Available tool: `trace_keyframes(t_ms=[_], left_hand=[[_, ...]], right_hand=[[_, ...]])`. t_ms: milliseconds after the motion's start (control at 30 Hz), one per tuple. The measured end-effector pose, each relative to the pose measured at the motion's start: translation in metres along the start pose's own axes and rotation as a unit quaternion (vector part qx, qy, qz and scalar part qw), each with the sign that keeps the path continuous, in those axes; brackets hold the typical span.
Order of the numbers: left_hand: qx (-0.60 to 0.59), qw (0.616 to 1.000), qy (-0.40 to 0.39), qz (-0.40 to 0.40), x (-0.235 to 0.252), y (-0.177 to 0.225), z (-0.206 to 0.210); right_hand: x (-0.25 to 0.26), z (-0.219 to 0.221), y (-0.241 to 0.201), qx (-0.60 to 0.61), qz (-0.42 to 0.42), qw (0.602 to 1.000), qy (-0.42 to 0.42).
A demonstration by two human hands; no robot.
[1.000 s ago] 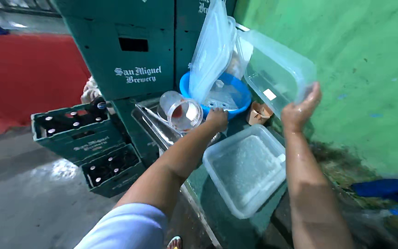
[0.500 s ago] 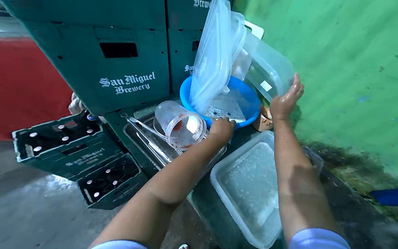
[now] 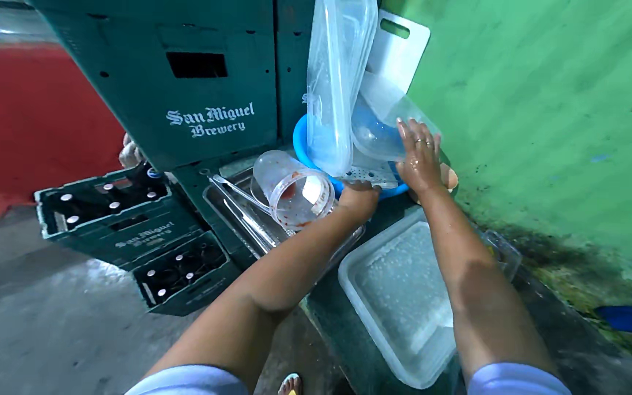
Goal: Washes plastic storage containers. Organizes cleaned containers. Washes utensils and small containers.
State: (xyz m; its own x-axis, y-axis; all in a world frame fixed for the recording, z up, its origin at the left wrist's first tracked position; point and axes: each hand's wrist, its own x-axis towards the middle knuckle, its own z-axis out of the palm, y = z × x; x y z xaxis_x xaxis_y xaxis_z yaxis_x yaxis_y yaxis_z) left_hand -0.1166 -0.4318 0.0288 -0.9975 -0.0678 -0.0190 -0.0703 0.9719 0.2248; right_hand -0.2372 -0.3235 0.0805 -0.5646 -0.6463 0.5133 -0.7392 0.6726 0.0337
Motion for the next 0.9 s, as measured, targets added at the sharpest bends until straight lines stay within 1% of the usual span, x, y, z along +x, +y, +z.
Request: trace_keyframes(t_ms=[100, 167, 200, 267, 367, 400, 433, 467, 533, 567, 600, 667, 733, 767, 833, 900], left_hand=[[0.006, 1.000, 0.005, -0.001, 0.001, 0.001, 0.002], [0.009, 1.000, 0.002, -0.001, 0.001, 0.001, 0.003], [0.013, 1.000, 0.002, -0.002, 0.001, 0.001, 0.003], [0.009, 1.000, 0.008, -0.001, 0.001, -0.001, 0.003], [-0.031, 0.999, 0.029, 0.014, -0.004, -0.003, 0.010], [-0.040, 0.998, 0.036, 0.028, -0.012, -0.002, 0.011], [-0.042, 0.997, 0.043, 0.045, -0.024, 0.002, 0.011], [-0.043, 0.996, 0.051, 0.063, -0.041, 0.007, 0.011], [-0.050, 0.996, 0.042, 0.068, -0.084, 0.020, 0.011], [-0.060, 0.996, 0.024, 0.058, -0.105, 0.025, 0.011], [-0.074, 0.996, 0.009, 0.043, -0.124, 0.027, 0.012], [-0.097, 0.995, 0.005, 0.003, -0.157, 0.028, 0.021], [-0.128, 0.990, 0.023, -0.049, -0.183, 0.024, 0.037], [-0.153, 0.985, 0.017, -0.081, -0.193, 0.022, 0.047], [-0.246, 0.957, -0.035, -0.152, -0.206, 0.022, 0.065], [-0.359, 0.908, -0.073, -0.204, -0.209, 0.030, 0.081]], right_hand=[[0.008, -0.015, -0.018, -0.023, 0.045, 0.998, -0.050], [0.009, -0.027, -0.034, -0.014, 0.059, 0.995, -0.080], [0.006, -0.033, -0.041, -0.002, 0.060, 0.995, -0.084], [-0.012, -0.046, -0.047, 0.041, 0.060, 0.996, -0.055], [-0.072, -0.060, -0.030, 0.111, 0.094, 0.989, 0.014], [-0.099, -0.061, -0.016, 0.119, 0.123, 0.985, 0.013], [-0.128, -0.061, 0.001, 0.118, 0.162, 0.980, -0.009], [-0.156, -0.059, 0.019, 0.109, 0.217, 0.969, -0.050], [-0.203, -0.054, 0.051, 0.075, 0.334, 0.925, -0.163], [-0.220, -0.052, 0.061, 0.053, 0.375, 0.901, -0.210], [-0.235, -0.050, 0.068, 0.032, 0.398, 0.886, -0.235], [-0.258, -0.048, 0.075, 0.014, 0.402, 0.885, -0.233], [-0.270, -0.046, 0.076, 0.014, 0.400, 0.892, -0.209], [-0.273, -0.046, 0.077, 0.018, 0.403, 0.895, -0.191], [-0.273, -0.046, 0.084, 0.029, 0.416, 0.888, -0.195], [-0.273, -0.049, 0.088, 0.039, 0.426, 0.876, -0.221]])
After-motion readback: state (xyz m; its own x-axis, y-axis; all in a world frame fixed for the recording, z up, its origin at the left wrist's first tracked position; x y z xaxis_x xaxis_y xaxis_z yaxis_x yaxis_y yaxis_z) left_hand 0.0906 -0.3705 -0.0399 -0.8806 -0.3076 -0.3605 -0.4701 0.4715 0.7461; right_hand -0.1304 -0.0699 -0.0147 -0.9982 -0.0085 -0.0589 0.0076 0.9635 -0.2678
